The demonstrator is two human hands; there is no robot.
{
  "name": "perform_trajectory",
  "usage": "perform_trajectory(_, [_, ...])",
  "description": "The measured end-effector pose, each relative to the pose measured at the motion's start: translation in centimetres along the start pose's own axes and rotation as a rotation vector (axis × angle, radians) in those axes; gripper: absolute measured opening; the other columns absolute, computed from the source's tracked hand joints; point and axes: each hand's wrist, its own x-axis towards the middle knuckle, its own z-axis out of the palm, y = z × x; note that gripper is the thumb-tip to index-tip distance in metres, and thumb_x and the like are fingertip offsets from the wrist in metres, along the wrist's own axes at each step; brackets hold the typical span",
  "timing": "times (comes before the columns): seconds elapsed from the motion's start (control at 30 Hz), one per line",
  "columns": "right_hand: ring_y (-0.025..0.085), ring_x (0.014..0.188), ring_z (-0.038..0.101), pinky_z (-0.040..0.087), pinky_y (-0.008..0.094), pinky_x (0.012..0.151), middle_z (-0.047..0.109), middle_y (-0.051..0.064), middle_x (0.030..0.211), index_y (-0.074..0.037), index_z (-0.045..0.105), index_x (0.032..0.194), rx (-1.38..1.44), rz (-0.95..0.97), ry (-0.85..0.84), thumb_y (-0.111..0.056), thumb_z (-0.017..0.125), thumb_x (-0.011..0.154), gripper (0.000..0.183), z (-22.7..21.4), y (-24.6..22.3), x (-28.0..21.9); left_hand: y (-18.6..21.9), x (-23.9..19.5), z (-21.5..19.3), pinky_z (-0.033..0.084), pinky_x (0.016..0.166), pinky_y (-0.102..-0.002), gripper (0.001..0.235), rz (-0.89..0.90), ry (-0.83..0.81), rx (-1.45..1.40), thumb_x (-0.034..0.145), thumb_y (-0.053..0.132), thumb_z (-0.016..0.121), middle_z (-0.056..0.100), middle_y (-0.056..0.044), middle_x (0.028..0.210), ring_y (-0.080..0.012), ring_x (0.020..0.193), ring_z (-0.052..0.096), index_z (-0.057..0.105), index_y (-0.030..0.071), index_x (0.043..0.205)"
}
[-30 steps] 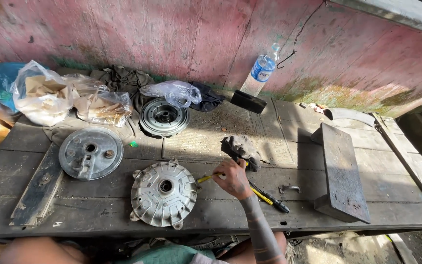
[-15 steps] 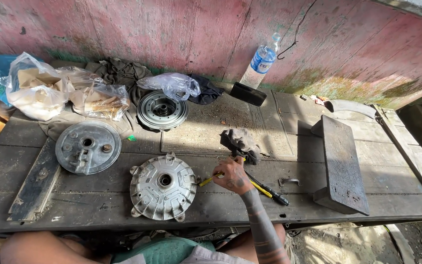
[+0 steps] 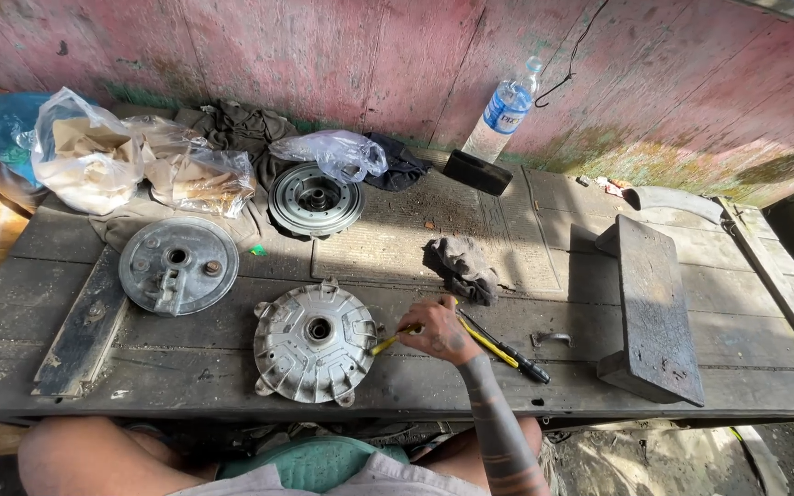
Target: The person sits cross-legged on the ground and uses a yellow-handled tool to scrape and clean a circular metal mechanical part placed on a wooden workbench. They rotate the part to access different areas while other tools and parts lie nearby.
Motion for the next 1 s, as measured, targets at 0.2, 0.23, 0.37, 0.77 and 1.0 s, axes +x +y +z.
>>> perform_trajectory(0.2, [0.013, 0.093, 0.065, 0.026, 0.045, 0.099, 0.077, -0.010, 0.092, -0.028, 0.081, 0.092, -0.136, 0.127, 0.033, -0.045, 0.069, 0.090, 0.020, -0.5, 0.1, 0.2, 0.6, 4.1, -2.3, 0.051, 0.078, -0.025, 0.022, -0.036, -0.017, -0.033, 0.089, 0.044, 0.070, 0.073, 0.008, 0.092, -0.0062, 0.083, 0.068, 0.069, 0.024, 0.101])
perform_trajectory(0.23, [0.013, 0.093, 0.065, 0.026, 0.042, 0.095, 0.078, -0.007, 0.095, -0.026, 0.081, 0.094, -0.052, 0.073, -0.030, -0.049, 0.070, 0.088, 0.026, -0.4, -0.4, 0.3, 0.5, 5.4, -2.3, 0.045, 0.096, -0.036, 0.041, -0.062, 0.184, 0.056, 0.090, 0.049, 0.065, 0.067, 0.003, 0.116, -0.0140, 0.106, 0.064, 0.061, 0.022, 0.120])
perform_trajectory(0.37, [0.015, 0.090, 0.065, 0.023, 0.040, 0.092, 0.076, -0.006, 0.093, -0.025, 0.082, 0.090, -0.081, 0.203, -0.026, -0.039, 0.075, 0.086, 0.017, -0.4, 1.3, 0.1, -3.7, 12.1, -1.2, 0.026, 0.119, -0.054, 0.097, 0.042, 0.721, 0.454, 0.080, 0.059, 0.077, 0.036, -0.009, 0.165, -0.0291, 0.149, 0.036, 0.037, 0.013, 0.157])
perform_trajectory(0.77, [0.013, 0.086, 0.062, 0.026, 0.042, 0.094, 0.073, -0.008, 0.085, -0.026, 0.080, 0.090, -0.150, 0.103, 0.098, -0.046, 0.069, 0.089, 0.023, 0.8, 0.9, -0.4, -8.2, 15.5, 3.3, 0.015, 0.127, -0.059, 0.127, -0.021, 0.877, 0.928, 0.065, 0.085, 0.072, 0.022, -0.018, 0.171, -0.0338, 0.158, 0.022, 0.032, 0.009, 0.159])
perform_trajectory(1.0, [0.011, 0.085, 0.061, 0.026, 0.038, 0.092, 0.076, -0.012, 0.085, -0.030, 0.081, 0.093, -0.233, 0.244, 0.016, -0.037, 0.078, 0.088, 0.009, -0.3, 1.8, -0.1, -7.8, 15.8, 2.0, 0.010, 0.127, -0.059, 0.128, -0.042, 0.832, 0.904, 0.067, 0.084, 0.071, 0.019, -0.018, 0.172, -0.0336, 0.159, 0.017, 0.027, 0.009, 0.162])
